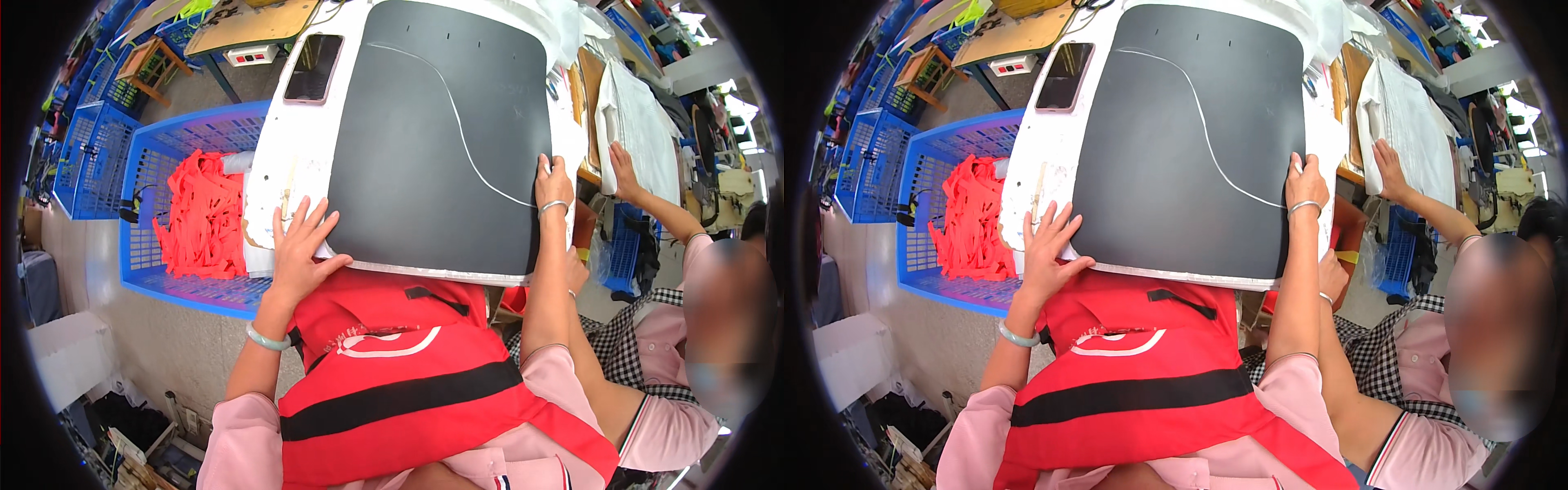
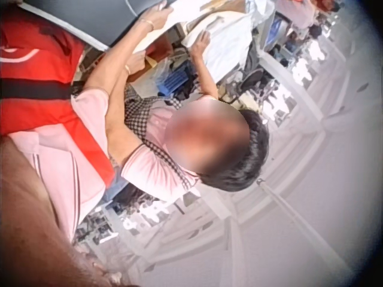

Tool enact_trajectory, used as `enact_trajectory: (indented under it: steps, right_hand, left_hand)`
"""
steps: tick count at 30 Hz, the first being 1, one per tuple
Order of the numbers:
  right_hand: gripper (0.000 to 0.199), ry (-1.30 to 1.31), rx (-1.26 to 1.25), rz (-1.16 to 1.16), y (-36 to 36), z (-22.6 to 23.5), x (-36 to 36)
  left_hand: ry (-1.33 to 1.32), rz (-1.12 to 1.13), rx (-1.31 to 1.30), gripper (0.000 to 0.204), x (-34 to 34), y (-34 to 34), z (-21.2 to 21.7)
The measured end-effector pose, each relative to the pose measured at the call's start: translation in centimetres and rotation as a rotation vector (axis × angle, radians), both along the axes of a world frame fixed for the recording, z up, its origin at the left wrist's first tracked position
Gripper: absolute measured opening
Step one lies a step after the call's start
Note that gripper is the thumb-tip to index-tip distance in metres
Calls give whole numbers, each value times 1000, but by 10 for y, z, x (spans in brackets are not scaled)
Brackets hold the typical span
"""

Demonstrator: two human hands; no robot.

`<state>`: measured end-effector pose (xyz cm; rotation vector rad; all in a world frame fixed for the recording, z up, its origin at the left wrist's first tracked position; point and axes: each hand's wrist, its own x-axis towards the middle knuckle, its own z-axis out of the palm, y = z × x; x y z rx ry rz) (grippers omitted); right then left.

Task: The worker is using a white marker to trace a template onto a piece of grey synthetic material, occasionally using a yellow mallet to adjust the layers.

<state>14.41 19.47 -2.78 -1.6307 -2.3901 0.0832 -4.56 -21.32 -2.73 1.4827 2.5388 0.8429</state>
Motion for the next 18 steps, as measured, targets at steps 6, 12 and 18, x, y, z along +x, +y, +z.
enact_trajectory:
  steps: [6, 12, 18]
  right_hand:
    - [39, -34, -34, -21, 2, 6, -3]
    - [42, -95, -66, -48, -3, 9, -6]
    - [45, 43, 48, 12, -6, -3, -2]
  left_hand:
    - [-6, -15, -14, 72, -1, 4, 2]
    - [-10, -18, -42, 72, 1, 4, 3]
    - [11, -9, -34, 70, 1, 5, 8]
